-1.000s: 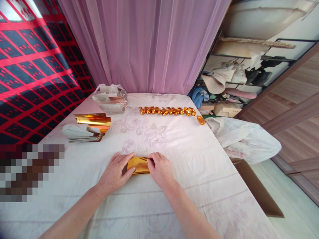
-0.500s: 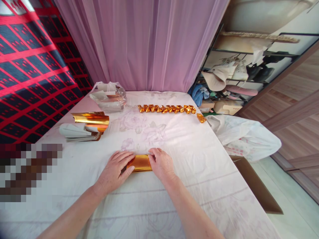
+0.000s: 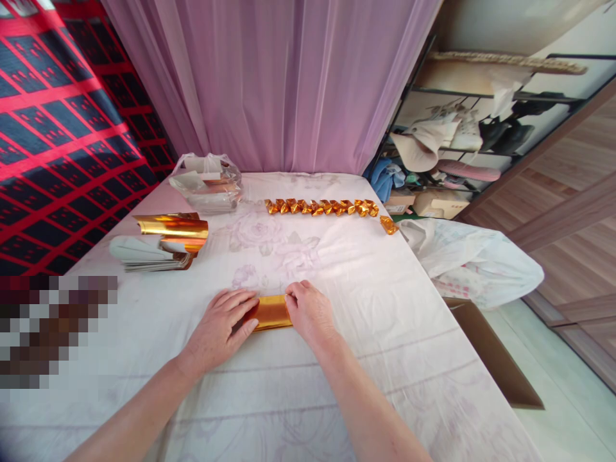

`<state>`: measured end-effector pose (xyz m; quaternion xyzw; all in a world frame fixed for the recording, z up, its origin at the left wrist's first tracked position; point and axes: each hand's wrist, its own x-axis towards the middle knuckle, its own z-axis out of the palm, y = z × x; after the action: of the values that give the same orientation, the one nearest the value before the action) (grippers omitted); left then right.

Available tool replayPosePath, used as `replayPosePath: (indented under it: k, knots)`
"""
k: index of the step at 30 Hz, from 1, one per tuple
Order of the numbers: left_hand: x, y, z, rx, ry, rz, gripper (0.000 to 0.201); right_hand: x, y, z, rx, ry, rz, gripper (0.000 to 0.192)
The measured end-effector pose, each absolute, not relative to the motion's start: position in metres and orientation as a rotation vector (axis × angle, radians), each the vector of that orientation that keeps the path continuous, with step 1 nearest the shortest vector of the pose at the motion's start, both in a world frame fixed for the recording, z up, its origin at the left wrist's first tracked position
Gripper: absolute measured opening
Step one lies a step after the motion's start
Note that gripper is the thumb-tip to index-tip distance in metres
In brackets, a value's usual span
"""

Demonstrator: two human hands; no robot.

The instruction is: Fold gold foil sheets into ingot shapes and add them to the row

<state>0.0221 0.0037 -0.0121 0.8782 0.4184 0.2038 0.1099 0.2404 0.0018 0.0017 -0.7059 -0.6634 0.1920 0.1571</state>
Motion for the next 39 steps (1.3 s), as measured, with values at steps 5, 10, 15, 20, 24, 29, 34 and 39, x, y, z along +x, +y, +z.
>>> replayPosePath:
  k: [5,10,15,20,24,29,34,39]
  knots:
    - [0.022,0.004,-0.013,2.585,1.229,0.615,0.035,0.242,0.006,0.006,-2.037,-1.921,0.607,0.012]
    - [0.021,0.004,-0.015,2.588,1.226,0.634,0.037,0.244,0.009,0.008,-2.019,-1.950,0.650,0.013]
    - [0.021,0.004,-0.014,2.601,1.223,0.611,0.041,0.249,0.009,0.007,-1.952,-1.999,0.674,0.017]
    - [0.021,0.004,-0.012,2.604,1.216,0.603,0.044,0.253,0.011,0.010,-1.891,-2.098,0.690,0.020]
    - [0.021,0.005,-0.010,2.616,1.202,0.610,0.046,0.253,0.011,0.012,-1.897,-2.126,0.681,0.017]
    - [0.021,0.005,-0.009,2.621,1.188,0.619,0.045,0.253,0.011,0.012,-1.895,-2.134,0.669,0.015]
    - [0.021,0.005,-0.008,2.613,1.176,0.636,0.044,0.253,0.011,0.013,-1.897,-2.126,0.676,0.013]
    - [0.021,0.005,-0.009,2.592,1.187,0.645,0.043,0.254,0.011,0.011,-1.889,-2.128,0.681,0.011]
